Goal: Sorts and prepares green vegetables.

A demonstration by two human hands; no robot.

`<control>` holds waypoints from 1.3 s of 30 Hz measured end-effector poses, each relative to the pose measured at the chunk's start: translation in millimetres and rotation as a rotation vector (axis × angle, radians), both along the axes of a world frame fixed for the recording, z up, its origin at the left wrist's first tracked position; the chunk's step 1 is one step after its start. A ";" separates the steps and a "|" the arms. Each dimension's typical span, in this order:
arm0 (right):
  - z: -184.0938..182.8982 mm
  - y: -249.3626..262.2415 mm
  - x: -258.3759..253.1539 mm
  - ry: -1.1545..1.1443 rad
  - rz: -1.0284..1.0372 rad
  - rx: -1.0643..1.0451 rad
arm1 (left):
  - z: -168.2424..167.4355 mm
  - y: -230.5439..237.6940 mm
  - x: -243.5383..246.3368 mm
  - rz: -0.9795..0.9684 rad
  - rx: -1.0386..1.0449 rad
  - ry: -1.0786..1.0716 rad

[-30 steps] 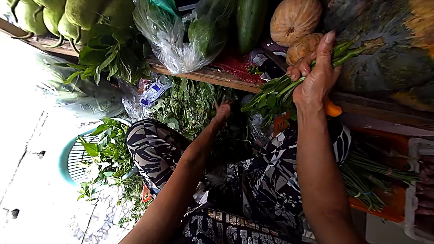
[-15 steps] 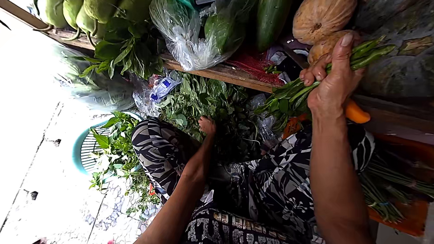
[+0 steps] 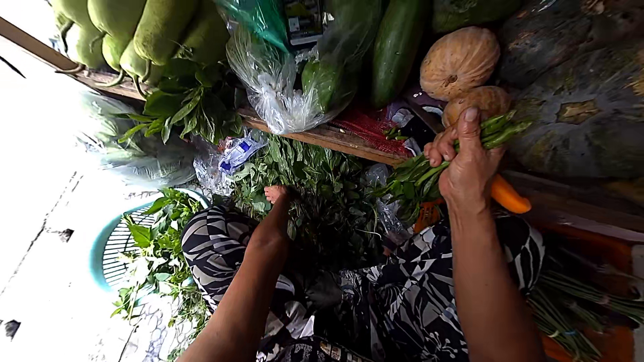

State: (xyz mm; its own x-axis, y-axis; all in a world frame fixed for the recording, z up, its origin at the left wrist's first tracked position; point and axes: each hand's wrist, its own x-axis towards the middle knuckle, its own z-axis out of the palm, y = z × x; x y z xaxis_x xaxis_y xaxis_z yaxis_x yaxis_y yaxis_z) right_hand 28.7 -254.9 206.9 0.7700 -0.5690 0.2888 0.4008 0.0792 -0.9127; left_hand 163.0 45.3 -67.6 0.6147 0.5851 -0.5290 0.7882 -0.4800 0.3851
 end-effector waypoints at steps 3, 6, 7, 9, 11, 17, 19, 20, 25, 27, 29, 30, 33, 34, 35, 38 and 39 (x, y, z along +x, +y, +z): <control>1.0 4.9 -2.0 0.010 0.020 -0.001 | 6.3 11.4 5.8 -0.084 0.022 0.134; 1.8 10.0 -5.8 0.006 0.071 0.011 | 8.8 15.7 1.5 -0.206 0.050 0.189; 1.8 11.3 -3.9 -0.007 0.065 0.019 | 10.6 17.6 -1.5 -0.231 0.052 0.178; 2.7 14.9 -2.8 -0.010 0.069 0.025 | 13.4 21.3 -4.5 -0.265 -0.007 0.147; 3.4 17.0 -3.7 -0.014 0.080 0.021 | 12.1 22.4 -6.7 -0.243 -0.040 0.087; 8.3 22.4 -5.6 0.013 0.133 0.017 | 63.4 7.5 -23.7 -0.093 -0.064 -0.074; 7.3 25.4 -3.5 0.025 0.173 0.001 | 64.9 -7.0 -23.9 -0.078 -0.019 -0.265; 6.0 27.9 -2.4 0.044 0.204 -0.008 | 72.4 -13.0 -26.1 -0.086 -0.035 -0.362; -5.6 45.4 1.6 0.279 0.353 -0.173 | 185.5 -33.2 -64.3 -0.023 -0.579 -0.463; -11.5 51.7 3.7 0.402 0.408 -0.272 | 153.1 -38.6 -64.0 0.071 -0.768 -0.875; -17.8 56.0 6.0 0.527 0.470 -0.373 | 168.7 -45.5 -70.8 0.128 -0.980 -0.880; -22.2 56.5 7.3 0.590 0.522 -0.412 | 182.7 -49.8 -77.5 0.143 -1.036 -0.835; -36.0 59.0 8.3 0.681 0.567 -0.426 | 206.8 -57.6 -98.0 0.092 -1.108 -0.755; -40.4 60.1 8.5 0.650 0.540 -0.388 | 209.8 -60.6 -100.4 0.092 -1.130 -0.759; -45.1 61.2 9.2 0.595 0.495 -0.322 | 211.9 -63.6 -101.6 0.096 -1.148 -0.761; -46.0 59.0 10.6 0.437 0.443 -0.137 | 214.5 -66.9 -101.1 0.083 -1.185 -0.705; -43.3 57.7 10.0 0.429 0.430 -0.104 | 212.8 -66.0 -100.4 0.080 -1.136 -0.684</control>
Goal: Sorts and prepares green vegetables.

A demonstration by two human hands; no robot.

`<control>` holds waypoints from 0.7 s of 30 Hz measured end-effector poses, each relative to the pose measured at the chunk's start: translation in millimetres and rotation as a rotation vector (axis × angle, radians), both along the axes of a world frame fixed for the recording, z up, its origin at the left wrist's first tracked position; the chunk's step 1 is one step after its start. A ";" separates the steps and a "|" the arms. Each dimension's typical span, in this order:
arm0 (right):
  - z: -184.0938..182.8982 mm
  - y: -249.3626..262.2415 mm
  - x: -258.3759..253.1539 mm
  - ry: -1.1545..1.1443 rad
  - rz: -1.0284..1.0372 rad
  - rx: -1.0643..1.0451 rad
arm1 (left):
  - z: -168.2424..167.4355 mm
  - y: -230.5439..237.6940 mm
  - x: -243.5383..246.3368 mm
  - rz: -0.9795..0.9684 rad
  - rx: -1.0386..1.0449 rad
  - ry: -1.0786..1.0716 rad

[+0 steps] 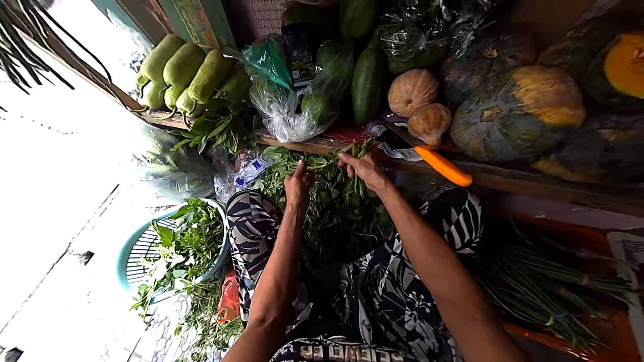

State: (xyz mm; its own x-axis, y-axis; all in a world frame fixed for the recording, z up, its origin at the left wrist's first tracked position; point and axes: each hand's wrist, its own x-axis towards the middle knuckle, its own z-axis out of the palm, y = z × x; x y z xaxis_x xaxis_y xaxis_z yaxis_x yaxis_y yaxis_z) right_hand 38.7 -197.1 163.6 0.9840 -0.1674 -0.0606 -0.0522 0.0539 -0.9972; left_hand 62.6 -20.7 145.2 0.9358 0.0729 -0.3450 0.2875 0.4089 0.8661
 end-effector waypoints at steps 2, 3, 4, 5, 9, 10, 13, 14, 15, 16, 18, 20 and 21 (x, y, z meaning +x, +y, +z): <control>5.8 -2.3 -0.6 0.025 -0.051 -0.005 | -9.1 4.6 0.3 0.078 0.256 0.004; 6.6 -4.2 -0.5 0.037 -0.067 -0.018 | -17.2 8.6 -1.0 0.138 0.456 -0.064; 5.5 -6.1 0.4 0.050 -0.081 -0.032 | -22.1 12.2 -4.2 0.167 0.678 -0.187; 5.1 -7.9 1.7 0.073 -0.089 -0.042 | -23.8 13.6 -6.6 0.149 0.850 -0.343; 2.7 -3.8 1.3 0.153 -0.084 0.037 | -10.0 7.3 -5.9 -0.496 0.926 -0.657; 2.4 -2.1 1.5 0.144 -0.080 0.083 | -7.5 3.6 -1.7 -0.593 0.891 -0.678; 3.3 -2.8 1.5 0.066 0.001 0.134 | 5.6 1.4 6.4 -0.665 0.838 -0.652; 2.9 -3.2 1.1 0.058 0.046 0.097 | 9.9 3.5 7.4 -0.678 0.844 -0.638; 2.6 -3.0 1.4 0.068 0.071 0.038 | 13.0 5.7 8.3 -0.685 0.858 -0.640; 2.4 -2.4 2.0 0.090 0.085 -0.049 | 14.6 8.0 8.8 -0.688 0.873 -0.646; 3.6 -1.6 3.3 0.141 0.102 -0.250 | 14.6 9.4 10.3 -0.692 0.915 -0.667; 4.3 -3.0 3.9 0.160 0.132 -0.395 | 11.5 9.5 10.3 -0.697 0.964 -0.656; 5.2 -4.7 3.4 0.168 0.146 -0.445 | 11.5 10.5 10.5 -0.705 0.986 -0.629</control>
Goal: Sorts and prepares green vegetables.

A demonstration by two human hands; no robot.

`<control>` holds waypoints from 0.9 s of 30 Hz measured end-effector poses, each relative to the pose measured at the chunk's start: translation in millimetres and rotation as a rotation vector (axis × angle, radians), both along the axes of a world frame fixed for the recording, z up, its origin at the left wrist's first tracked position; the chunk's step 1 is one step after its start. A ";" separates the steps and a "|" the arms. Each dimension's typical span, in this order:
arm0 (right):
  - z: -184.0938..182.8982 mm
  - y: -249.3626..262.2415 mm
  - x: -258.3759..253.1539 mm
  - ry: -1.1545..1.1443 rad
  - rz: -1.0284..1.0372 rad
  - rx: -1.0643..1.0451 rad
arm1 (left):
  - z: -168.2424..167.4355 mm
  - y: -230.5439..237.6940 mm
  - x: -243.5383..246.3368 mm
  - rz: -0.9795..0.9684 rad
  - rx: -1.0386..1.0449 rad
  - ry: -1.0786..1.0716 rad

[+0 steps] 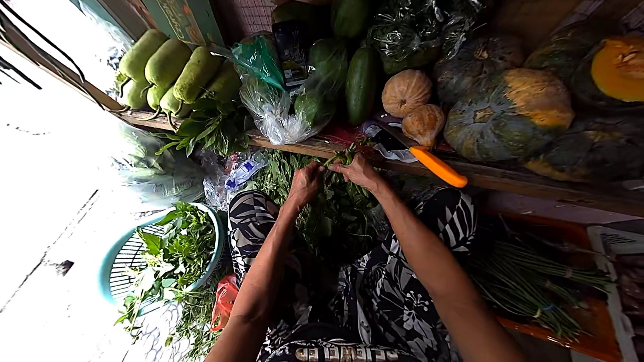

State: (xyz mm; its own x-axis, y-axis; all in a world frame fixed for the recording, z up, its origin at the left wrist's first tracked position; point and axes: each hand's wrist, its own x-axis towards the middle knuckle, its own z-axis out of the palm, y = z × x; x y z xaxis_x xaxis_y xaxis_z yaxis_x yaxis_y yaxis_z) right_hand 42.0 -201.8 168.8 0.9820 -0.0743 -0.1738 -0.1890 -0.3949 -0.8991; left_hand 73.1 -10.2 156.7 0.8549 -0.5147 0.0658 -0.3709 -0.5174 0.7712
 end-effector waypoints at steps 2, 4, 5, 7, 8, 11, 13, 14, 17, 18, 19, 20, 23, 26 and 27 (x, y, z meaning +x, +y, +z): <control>3.3 -6.8 -0.7 0.015 -0.014 -0.068 | 2.0 7.5 3.7 0.040 0.027 0.097; 4.7 -16.9 -1.5 -0.002 -0.075 -0.105 | 0.7 17.2 7.1 0.087 -0.055 0.235; 3.6 -19.7 -1.6 -0.011 -0.072 -0.123 | -2.4 20.2 7.8 0.097 -0.145 0.297; 5.2 -16.7 -2.9 0.038 -0.004 -0.104 | -4.3 21.1 8.4 0.075 -0.338 0.455; 4.7 -12.8 -4.1 0.061 0.006 -0.070 | -4.2 19.2 7.7 0.063 -0.401 0.513; -1.3 1.1 -9.1 -0.040 -0.069 0.185 | -6.5 11.9 2.4 0.048 -0.456 0.571; -0.9 8.1 -8.2 -0.074 -0.116 0.355 | -13.4 8.4 0.5 0.049 -0.445 0.532; -2.1 10.3 -6.3 -0.069 -0.140 0.393 | -17.7 7.2 0.6 0.046 -0.438 0.504; -5.2 10.3 -1.3 -0.041 -0.151 0.331 | -25.0 4.5 1.6 0.036 -0.445 0.461; -5.4 8.3 -0.6 -0.023 -0.129 0.270 | -25.7 3.9 1.2 0.037 -0.441 0.458; -4.5 6.8 -0.3 0.000 -0.099 0.202 | -26.1 3.7 0.4 0.039 -0.437 0.460; -2.6 6.3 -0.5 0.024 -0.064 0.132 | -26.1 3.7 -0.9 0.045 -0.433 0.463; 1.4 6.0 0.7 0.099 0.010 -0.044 | -25.5 4.7 -3.0 0.064 -0.397 0.454; 1.3 5.1 1.0 0.104 0.080 -0.098 | -24.4 6.9 -3.5 0.070 -0.356 0.454; 0.6 5.2 1.1 0.079 0.093 -0.094 | -24.8 7.4 -3.0 0.082 -0.361 0.463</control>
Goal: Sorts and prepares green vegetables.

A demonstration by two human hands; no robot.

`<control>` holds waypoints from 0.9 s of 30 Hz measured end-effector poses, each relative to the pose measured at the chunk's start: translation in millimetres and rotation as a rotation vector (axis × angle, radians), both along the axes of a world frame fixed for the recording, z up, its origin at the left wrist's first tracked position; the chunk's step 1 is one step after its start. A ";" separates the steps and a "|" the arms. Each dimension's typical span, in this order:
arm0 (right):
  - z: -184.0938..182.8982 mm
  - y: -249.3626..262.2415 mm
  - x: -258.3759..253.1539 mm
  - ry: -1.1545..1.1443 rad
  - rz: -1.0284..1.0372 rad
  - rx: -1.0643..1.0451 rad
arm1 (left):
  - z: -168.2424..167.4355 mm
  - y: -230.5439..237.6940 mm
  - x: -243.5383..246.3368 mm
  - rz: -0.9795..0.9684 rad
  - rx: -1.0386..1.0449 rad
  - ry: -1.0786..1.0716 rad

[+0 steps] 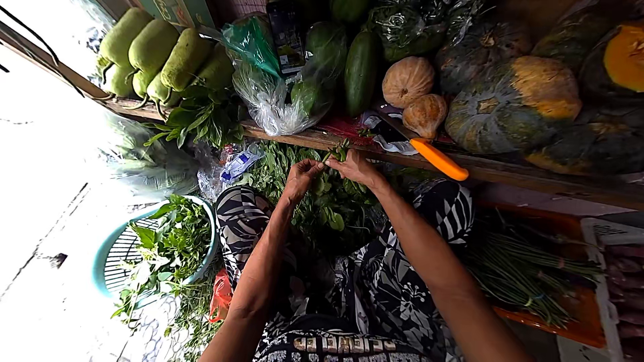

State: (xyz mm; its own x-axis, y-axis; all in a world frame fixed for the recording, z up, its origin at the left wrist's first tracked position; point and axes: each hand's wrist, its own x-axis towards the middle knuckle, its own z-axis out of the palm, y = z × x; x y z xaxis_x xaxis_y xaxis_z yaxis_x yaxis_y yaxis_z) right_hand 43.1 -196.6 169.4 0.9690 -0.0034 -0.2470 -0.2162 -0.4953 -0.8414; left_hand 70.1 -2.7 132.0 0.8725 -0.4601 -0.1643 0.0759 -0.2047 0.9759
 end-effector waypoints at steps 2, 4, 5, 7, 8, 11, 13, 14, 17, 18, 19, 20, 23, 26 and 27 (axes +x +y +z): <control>-2.1 -1.4 1.7 -0.029 0.002 0.021 | 2.6 0.3 1.0 0.008 -0.061 0.072; -6.0 -2.0 3.3 -0.041 -0.014 0.079 | 5.8 -0.3 1.2 0.004 -0.140 0.120; -7.7 -0.9 3.5 -0.040 -0.022 0.116 | 5.3 -1.0 1.7 0.010 -0.156 0.116; -10.1 1.8 3.1 -0.028 -0.028 0.175 | 1.1 -3.2 2.3 0.034 -0.145 0.079; -10.6 2.9 3.2 -0.015 -0.039 0.198 | -0.6 -4.1 2.4 0.043 -0.153 0.072; -11.7 3.8 5.2 -0.007 -0.106 0.257 | 3.8 -5.7 0.8 0.037 -0.210 0.127; -11.3 3.5 5.0 -0.012 -0.143 0.295 | 5.5 -4.8 0.8 0.018 -0.227 0.134; -12.7 3.7 5.0 -0.022 -0.153 0.300 | 3.2 -4.3 2.0 0.005 -0.210 0.097; -16.3 4.4 6.0 -0.050 -0.169 0.260 | -4.0 -7.0 9.7 0.025 -0.144 -0.012; -14.6 4.0 6.3 -0.046 -0.162 0.235 | -3.7 -8.8 12.5 0.049 -0.110 -0.033; -13.8 4.4 5.2 -0.033 -0.154 0.206 | -3.1 -9.3 13.9 0.059 -0.050 -0.071; -13.4 3.6 5.4 -0.004 -0.137 0.166 | -1.5 -8.9 15.1 0.040 0.025 -0.126; -1.4 1.4 6.4 0.127 -0.062 0.018 | -1.8 -8.4 13.0 -0.089 0.224 -0.438; 10.6 0.9 4.1 0.191 -0.001 -0.122 | -5.6 -11.9 7.5 -0.144 0.350 -0.705; 11.5 0.9 3.4 0.202 0.011 -0.151 | -6.3 -12.4 5.6 -0.152 0.387 -0.757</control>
